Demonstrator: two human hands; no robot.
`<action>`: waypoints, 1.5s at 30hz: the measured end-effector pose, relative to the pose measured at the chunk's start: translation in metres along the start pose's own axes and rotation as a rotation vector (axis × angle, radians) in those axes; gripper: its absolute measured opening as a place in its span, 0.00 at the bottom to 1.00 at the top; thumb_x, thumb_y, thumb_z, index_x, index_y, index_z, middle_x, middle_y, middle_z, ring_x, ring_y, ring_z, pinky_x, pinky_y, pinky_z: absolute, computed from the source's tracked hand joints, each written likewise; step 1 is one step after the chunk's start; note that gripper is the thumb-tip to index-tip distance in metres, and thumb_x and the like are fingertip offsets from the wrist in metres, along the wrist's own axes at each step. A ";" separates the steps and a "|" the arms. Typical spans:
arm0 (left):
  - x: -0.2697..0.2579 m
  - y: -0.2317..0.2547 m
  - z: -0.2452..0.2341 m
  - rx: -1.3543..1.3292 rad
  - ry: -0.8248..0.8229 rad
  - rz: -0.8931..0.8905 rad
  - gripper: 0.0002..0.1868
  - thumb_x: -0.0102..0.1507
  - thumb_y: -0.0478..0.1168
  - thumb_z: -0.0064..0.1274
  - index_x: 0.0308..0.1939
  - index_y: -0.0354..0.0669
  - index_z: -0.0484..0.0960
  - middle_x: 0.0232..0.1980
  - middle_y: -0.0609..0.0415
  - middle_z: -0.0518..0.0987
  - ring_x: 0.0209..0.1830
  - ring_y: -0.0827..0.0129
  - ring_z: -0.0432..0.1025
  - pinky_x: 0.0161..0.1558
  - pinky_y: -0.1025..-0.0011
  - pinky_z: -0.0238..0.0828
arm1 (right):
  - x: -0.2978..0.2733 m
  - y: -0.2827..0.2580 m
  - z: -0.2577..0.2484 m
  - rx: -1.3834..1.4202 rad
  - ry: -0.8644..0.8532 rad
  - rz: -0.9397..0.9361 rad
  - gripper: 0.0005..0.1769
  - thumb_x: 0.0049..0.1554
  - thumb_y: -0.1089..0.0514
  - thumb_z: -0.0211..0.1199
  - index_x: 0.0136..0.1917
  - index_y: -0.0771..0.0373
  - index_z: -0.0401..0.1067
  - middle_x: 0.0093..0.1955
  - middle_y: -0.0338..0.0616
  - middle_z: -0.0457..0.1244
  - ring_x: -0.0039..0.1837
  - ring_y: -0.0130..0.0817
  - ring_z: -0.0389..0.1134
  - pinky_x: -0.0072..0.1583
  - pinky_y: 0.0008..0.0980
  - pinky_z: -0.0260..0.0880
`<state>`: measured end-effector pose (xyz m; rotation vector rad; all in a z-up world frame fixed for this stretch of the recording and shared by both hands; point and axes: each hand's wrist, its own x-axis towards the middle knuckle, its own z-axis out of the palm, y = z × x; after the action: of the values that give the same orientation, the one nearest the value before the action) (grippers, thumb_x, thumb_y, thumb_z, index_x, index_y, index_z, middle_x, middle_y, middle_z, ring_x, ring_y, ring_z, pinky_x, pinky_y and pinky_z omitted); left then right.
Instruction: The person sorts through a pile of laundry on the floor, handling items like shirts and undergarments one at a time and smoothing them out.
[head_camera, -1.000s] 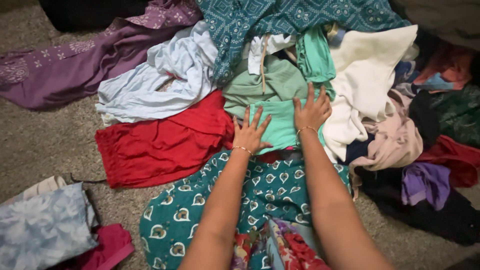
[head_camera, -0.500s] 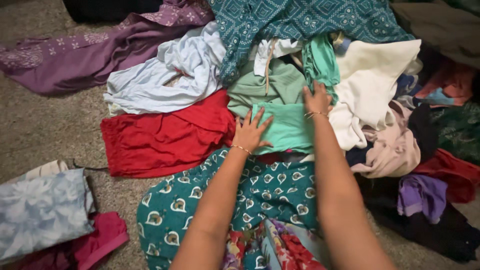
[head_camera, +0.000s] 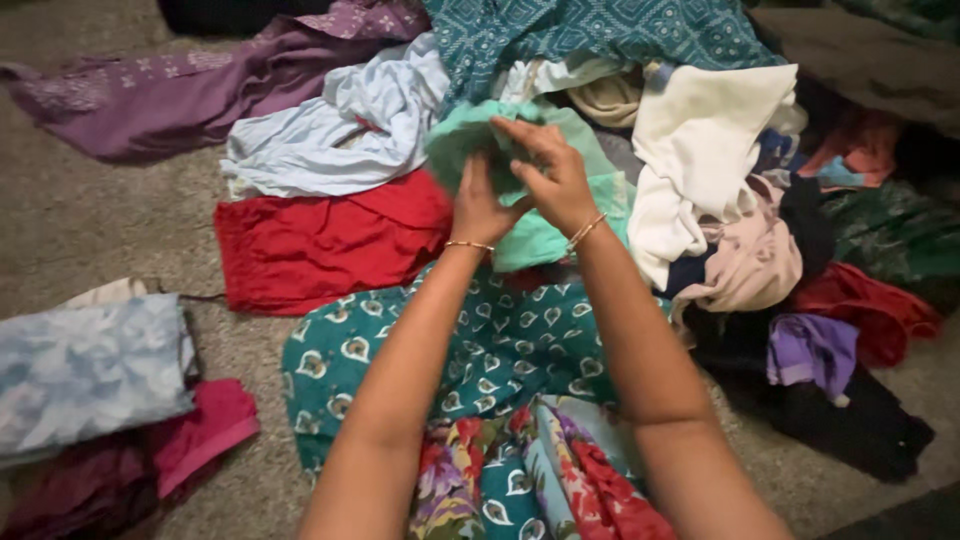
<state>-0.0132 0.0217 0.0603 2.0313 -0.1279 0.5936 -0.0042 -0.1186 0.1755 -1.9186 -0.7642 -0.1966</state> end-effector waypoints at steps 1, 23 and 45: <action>0.001 0.008 -0.007 -0.027 0.033 0.103 0.52 0.50 0.51 0.74 0.69 0.32 0.63 0.66 0.35 0.69 0.66 0.41 0.66 0.65 0.54 0.64 | 0.003 -0.014 -0.001 0.005 -0.003 -0.055 0.33 0.55 0.65 0.60 0.75 0.58 0.70 0.73 0.47 0.67 0.70 0.39 0.66 0.74 0.36 0.64; -0.006 -0.032 -0.023 0.080 0.358 -0.152 0.36 0.45 0.41 0.71 0.55 0.36 0.77 0.55 0.38 0.76 0.57 0.41 0.70 0.59 0.52 0.67 | -0.021 -0.024 0.048 1.031 -0.148 0.365 0.44 0.57 0.69 0.56 0.85 0.62 0.52 0.76 0.44 0.56 0.58 0.30 0.68 0.58 0.31 0.69; 0.083 0.022 -0.084 -0.232 0.220 0.137 0.08 0.51 0.24 0.49 0.31 0.38 0.76 0.40 0.51 0.74 0.42 0.59 0.75 0.48 0.65 0.72 | -0.040 0.011 -0.077 -0.979 0.098 -0.221 0.25 0.59 0.54 0.71 0.67 0.56 0.71 0.50 0.36 0.67 0.57 0.34 0.70 0.78 0.65 0.35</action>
<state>0.0222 0.0936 0.1492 1.7307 -0.1963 0.8437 -0.0140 -0.2050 0.1849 -2.6901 -0.8980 -0.9322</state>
